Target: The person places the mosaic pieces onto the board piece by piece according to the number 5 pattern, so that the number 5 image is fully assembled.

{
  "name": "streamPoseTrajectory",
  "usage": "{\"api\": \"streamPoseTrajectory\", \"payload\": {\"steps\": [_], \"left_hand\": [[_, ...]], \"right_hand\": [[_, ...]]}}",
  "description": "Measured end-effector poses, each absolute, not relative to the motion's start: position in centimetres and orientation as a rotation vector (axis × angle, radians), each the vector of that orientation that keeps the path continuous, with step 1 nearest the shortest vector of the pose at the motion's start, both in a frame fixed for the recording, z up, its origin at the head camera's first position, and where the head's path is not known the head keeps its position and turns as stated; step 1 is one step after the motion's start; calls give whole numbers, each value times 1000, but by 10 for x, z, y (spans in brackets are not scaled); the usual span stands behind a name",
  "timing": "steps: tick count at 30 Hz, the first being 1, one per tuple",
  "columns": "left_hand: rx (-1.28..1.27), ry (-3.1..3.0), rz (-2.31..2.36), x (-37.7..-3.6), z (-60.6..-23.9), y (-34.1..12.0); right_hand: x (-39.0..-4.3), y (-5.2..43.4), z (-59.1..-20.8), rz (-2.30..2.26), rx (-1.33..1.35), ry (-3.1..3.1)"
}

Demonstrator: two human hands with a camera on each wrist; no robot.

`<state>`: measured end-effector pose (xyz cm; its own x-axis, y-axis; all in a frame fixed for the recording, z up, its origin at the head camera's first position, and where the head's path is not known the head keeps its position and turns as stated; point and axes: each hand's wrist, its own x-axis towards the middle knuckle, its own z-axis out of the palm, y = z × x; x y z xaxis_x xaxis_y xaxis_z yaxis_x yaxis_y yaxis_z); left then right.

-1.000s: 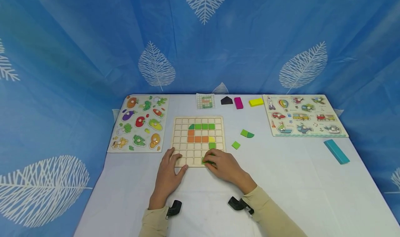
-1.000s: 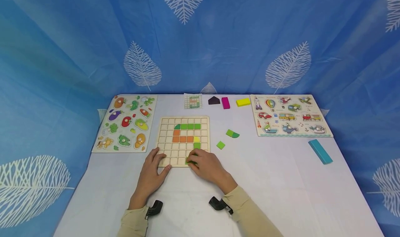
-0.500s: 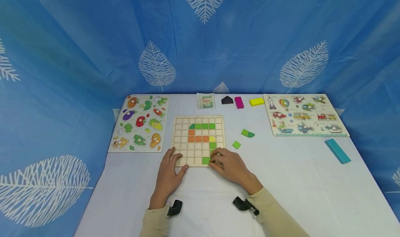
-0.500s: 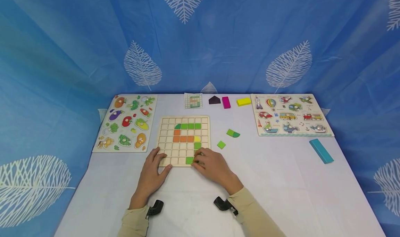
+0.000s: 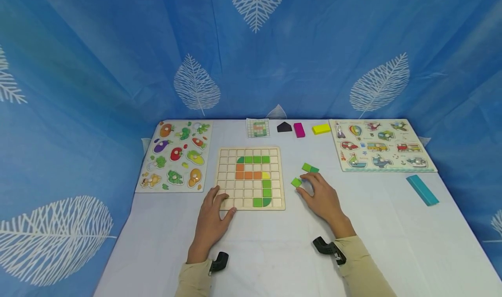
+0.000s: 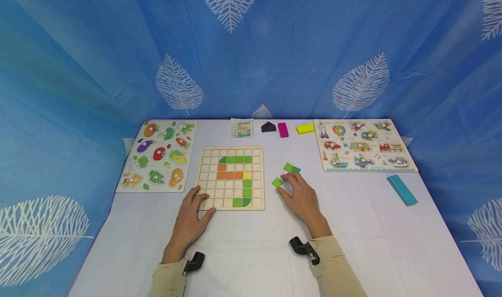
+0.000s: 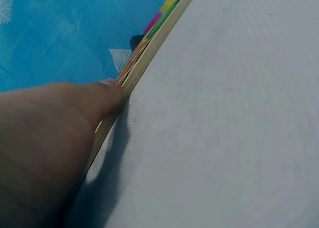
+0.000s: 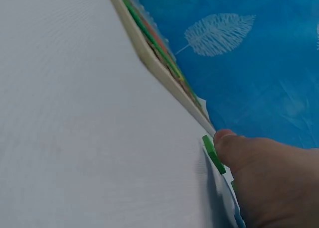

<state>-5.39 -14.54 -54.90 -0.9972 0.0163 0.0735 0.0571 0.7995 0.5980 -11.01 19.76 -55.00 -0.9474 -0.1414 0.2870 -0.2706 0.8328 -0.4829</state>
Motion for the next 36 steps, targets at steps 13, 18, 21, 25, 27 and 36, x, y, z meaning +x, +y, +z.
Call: {"api": "streamPoseTrajectory", "payload": {"steps": [13,18,21,25,27,36], "left_hand": [[-67,-2938,-971,-55,-549,-147],[-67,-2927,-986,-55,-548,-148],[-56,-2926,-989,-55,-549,-147],[-55,-2921,-997,-54,-549,-146],[-63,-2914,-998,-54,-549,-146],[-108,-2897,-968,-54,-549,-147]], "right_hand": [[-114,191,-552,718,290,-2821],[-115,183,-553,752,330,-2776],[-111,172,-551,777,456,-2720],[-105,145,-548,824,696,-2641],[-101,128,-547,821,801,-2635],[-94,81,-545,685,1070,-2634]]}}
